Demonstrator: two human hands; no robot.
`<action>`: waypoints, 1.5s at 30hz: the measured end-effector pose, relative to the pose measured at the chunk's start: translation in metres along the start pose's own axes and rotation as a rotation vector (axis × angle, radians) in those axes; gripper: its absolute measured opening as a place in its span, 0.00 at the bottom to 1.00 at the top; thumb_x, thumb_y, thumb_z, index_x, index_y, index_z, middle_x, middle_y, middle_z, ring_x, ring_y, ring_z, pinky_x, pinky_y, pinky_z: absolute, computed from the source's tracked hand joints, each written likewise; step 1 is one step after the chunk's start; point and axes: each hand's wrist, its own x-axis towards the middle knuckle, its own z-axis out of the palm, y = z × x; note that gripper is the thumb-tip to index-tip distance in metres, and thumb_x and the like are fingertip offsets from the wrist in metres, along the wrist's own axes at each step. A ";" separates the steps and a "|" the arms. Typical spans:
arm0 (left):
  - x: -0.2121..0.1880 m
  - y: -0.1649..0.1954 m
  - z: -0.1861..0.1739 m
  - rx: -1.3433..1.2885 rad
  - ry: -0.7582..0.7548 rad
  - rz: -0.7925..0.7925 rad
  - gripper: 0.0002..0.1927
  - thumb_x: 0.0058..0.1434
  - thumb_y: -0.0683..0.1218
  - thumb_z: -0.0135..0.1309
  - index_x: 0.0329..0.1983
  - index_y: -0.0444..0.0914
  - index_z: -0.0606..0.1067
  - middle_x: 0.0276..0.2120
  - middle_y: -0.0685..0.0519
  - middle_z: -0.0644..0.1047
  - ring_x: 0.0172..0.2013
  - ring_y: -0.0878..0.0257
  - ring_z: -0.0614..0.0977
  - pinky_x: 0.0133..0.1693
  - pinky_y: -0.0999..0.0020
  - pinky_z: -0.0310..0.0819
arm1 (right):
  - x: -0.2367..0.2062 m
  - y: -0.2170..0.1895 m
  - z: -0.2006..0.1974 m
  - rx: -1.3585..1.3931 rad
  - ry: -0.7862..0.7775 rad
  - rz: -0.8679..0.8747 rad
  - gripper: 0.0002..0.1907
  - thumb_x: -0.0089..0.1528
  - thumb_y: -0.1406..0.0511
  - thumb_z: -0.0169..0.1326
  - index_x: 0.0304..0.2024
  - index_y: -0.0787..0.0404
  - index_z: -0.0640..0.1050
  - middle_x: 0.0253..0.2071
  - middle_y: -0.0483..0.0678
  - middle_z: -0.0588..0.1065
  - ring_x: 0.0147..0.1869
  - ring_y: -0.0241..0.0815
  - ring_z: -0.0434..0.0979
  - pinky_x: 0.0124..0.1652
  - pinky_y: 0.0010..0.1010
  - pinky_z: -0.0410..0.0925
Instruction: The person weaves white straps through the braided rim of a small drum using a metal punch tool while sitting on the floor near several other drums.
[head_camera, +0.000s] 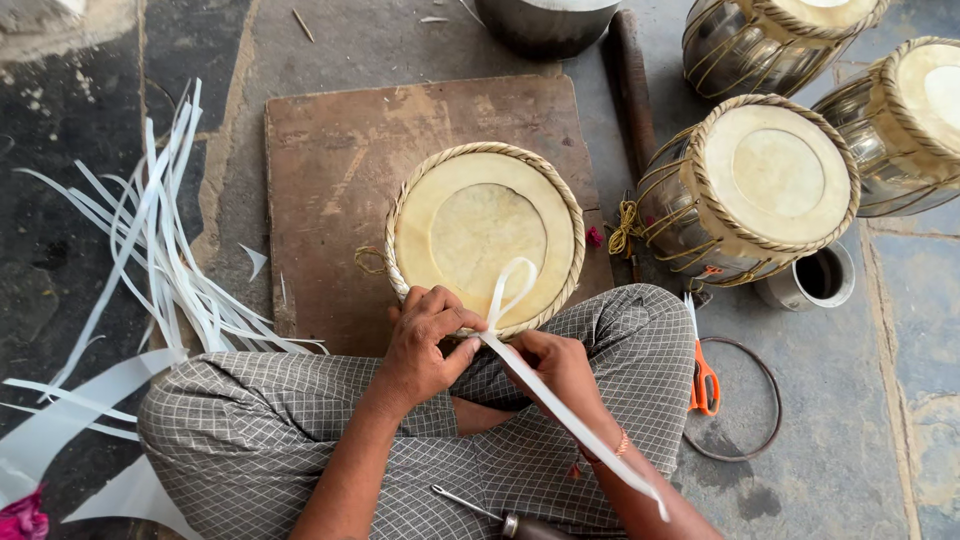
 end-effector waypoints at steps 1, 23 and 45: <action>-0.002 -0.001 0.001 -0.014 0.008 0.014 0.10 0.51 0.46 0.66 0.38 0.48 0.82 0.37 0.59 0.73 0.45 0.59 0.72 0.50 0.57 0.61 | -0.004 0.005 -0.001 0.111 -0.009 0.091 0.12 0.64 0.63 0.61 0.31 0.66 0.81 0.17 0.42 0.73 0.21 0.29 0.70 0.21 0.24 0.62; -0.015 -0.015 -0.001 -0.087 0.011 0.055 0.08 0.52 0.47 0.65 0.35 0.47 0.80 0.36 0.60 0.72 0.44 0.59 0.70 0.48 0.58 0.59 | -0.117 0.043 -0.113 1.458 -0.596 -0.640 0.14 0.70 0.64 0.46 0.29 0.61 0.73 0.22 0.45 0.68 0.22 0.36 0.65 0.23 0.29 0.60; -0.013 -0.022 0.014 0.222 0.038 0.290 0.16 0.48 0.47 0.70 0.36 0.48 0.75 0.36 0.62 0.73 0.45 0.62 0.73 0.52 0.58 0.54 | -0.031 0.029 0.017 1.101 -0.383 0.310 0.13 0.70 0.59 0.49 0.36 0.62 0.75 0.22 0.41 0.70 0.25 0.30 0.66 0.28 0.23 0.61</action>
